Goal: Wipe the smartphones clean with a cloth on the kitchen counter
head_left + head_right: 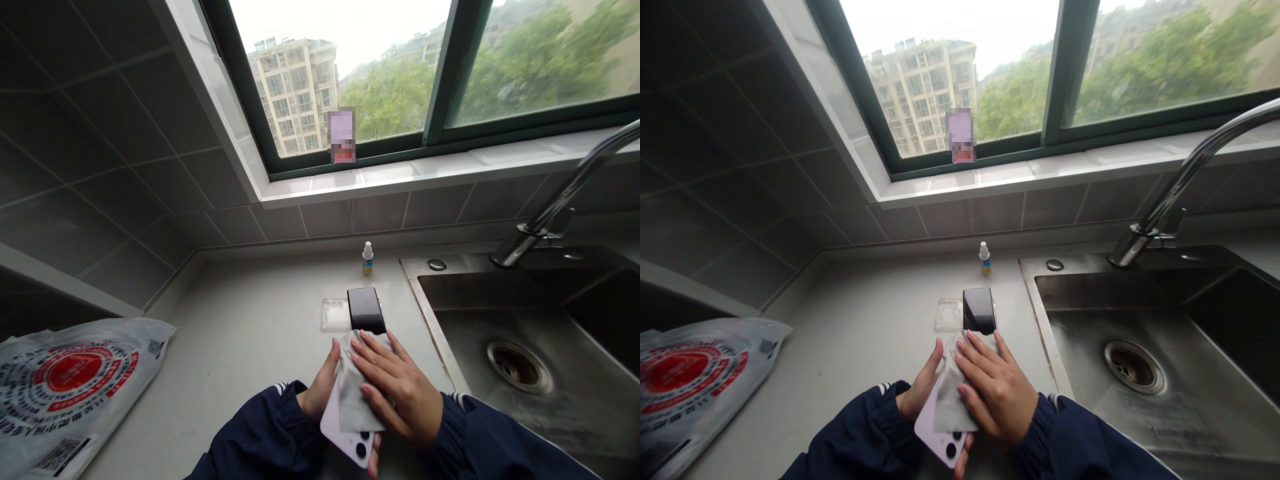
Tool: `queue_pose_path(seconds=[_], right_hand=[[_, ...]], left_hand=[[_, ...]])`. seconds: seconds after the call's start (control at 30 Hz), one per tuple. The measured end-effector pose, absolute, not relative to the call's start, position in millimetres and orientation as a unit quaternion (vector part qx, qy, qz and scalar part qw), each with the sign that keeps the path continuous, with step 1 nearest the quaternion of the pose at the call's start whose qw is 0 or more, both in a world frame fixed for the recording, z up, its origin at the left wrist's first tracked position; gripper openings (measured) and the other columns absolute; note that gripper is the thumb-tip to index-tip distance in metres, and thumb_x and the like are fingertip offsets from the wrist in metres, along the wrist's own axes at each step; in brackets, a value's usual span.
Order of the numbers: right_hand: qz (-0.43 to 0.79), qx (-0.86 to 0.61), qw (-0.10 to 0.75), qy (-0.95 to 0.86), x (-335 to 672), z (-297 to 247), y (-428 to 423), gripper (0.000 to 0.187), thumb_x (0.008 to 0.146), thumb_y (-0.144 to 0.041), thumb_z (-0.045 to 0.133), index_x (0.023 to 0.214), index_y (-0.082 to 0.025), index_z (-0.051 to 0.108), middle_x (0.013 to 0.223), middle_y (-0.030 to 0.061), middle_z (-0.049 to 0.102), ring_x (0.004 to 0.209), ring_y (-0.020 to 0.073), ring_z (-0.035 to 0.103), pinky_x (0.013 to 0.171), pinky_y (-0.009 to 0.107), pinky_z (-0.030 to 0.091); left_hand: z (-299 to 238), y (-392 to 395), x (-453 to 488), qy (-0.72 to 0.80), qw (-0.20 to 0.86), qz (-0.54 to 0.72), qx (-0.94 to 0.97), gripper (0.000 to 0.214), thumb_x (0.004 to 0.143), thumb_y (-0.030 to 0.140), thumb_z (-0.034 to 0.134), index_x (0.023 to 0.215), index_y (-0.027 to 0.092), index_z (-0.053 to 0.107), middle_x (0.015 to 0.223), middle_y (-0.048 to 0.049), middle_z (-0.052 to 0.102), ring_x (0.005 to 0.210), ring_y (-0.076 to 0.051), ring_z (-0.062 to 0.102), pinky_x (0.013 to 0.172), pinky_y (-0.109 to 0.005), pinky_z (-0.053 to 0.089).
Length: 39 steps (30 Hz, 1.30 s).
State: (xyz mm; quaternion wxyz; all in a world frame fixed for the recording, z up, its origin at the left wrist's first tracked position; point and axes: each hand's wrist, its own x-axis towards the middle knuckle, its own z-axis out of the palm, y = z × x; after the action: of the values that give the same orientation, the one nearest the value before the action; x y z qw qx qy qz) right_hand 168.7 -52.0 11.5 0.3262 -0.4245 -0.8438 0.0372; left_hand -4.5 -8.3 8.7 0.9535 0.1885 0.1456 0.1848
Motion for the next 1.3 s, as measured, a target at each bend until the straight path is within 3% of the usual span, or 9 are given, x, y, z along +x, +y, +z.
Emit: queue_pose_path(seconds=[0.17,0.3,0.47,0.77,1.13,1.3], right_hand=[[0.081,-0.354,0.312,-0.878,159,25,-64,0.044,0.093,-0.031,0.049,0.135,-0.016,0.052,0.14,0.0095,0.053,0.139,0.0268,0.037,0.118,0.055,-0.005],[0.087,-0.328,0.312,-0.888,153,29,-72,0.047,0.092,-0.036,0.052,0.134,-0.015,0.052,0.137,0.0099,0.056,0.138,0.0271,0.039,0.117,0.055,-0.011],[0.046,-0.295,0.313,-0.902,148,25,-73,0.042,0.092,-0.037,0.056,0.127,-0.015,0.057,0.131,0.0073,0.062,0.135,0.0267,0.044,0.117,0.059,-0.011],[0.002,-0.28,0.285,-0.917,142,15,-74,0.04,0.095,-0.038,0.053,0.128,-0.015,0.057,0.138,0.0022,0.054,0.139,0.0251,0.037,0.116,0.059,-0.013],[-0.008,-0.288,0.287,-0.913,141,16,-74,0.031,0.096,-0.025,0.051,0.126,-0.018,0.058,0.137,0.001,0.056,0.14,0.0225,0.035,0.119,0.056,-0.007],[0.03,-0.334,0.29,-0.896,144,22,-75,0.042,0.093,-0.03,0.054,0.132,-0.015,0.055,0.139,0.0065,0.054,0.14,0.0253,0.036,0.119,0.055,-0.006]], left_hand=[[19,-11,-2,0.158,0.957,0.205,0.127,0.084,0.087,0.07,0.032,0.138,0.006,0.046,0.123,-0.0174,0.063,0.12,-0.022,0.056,0.109,-0.03,0.03],[20,-9,-4,0.162,0.96,0.21,0.093,0.096,0.083,0.078,0.028,0.133,-0.001,0.05,0.113,-0.0196,0.068,0.108,-0.023,0.063,0.106,-0.03,0.034],[14,-7,-9,0.195,0.949,0.24,0.064,0.101,0.074,0.086,0.032,0.118,0.0,0.061,0.094,-0.0175,0.072,0.086,-0.024,0.068,0.092,-0.033,0.044],[14,-5,-9,0.229,0.947,0.22,0.054,0.095,0.071,0.087,0.037,0.103,0.002,0.065,0.077,-0.0129,0.069,0.071,-0.019,0.066,0.078,-0.028,0.046],[11,-6,-10,0.239,0.942,0.231,0.042,0.094,0.074,0.084,0.039,0.104,0.0,0.067,0.08,-0.0142,0.071,0.075,-0.02,0.067,0.083,-0.027,0.046],[12,-8,-8,0.224,0.945,0.23,0.059,0.095,0.076,0.082,0.036,0.11,-0.001,0.064,0.087,-0.016,0.072,0.084,-0.022,0.067,0.091,-0.03,0.045]])
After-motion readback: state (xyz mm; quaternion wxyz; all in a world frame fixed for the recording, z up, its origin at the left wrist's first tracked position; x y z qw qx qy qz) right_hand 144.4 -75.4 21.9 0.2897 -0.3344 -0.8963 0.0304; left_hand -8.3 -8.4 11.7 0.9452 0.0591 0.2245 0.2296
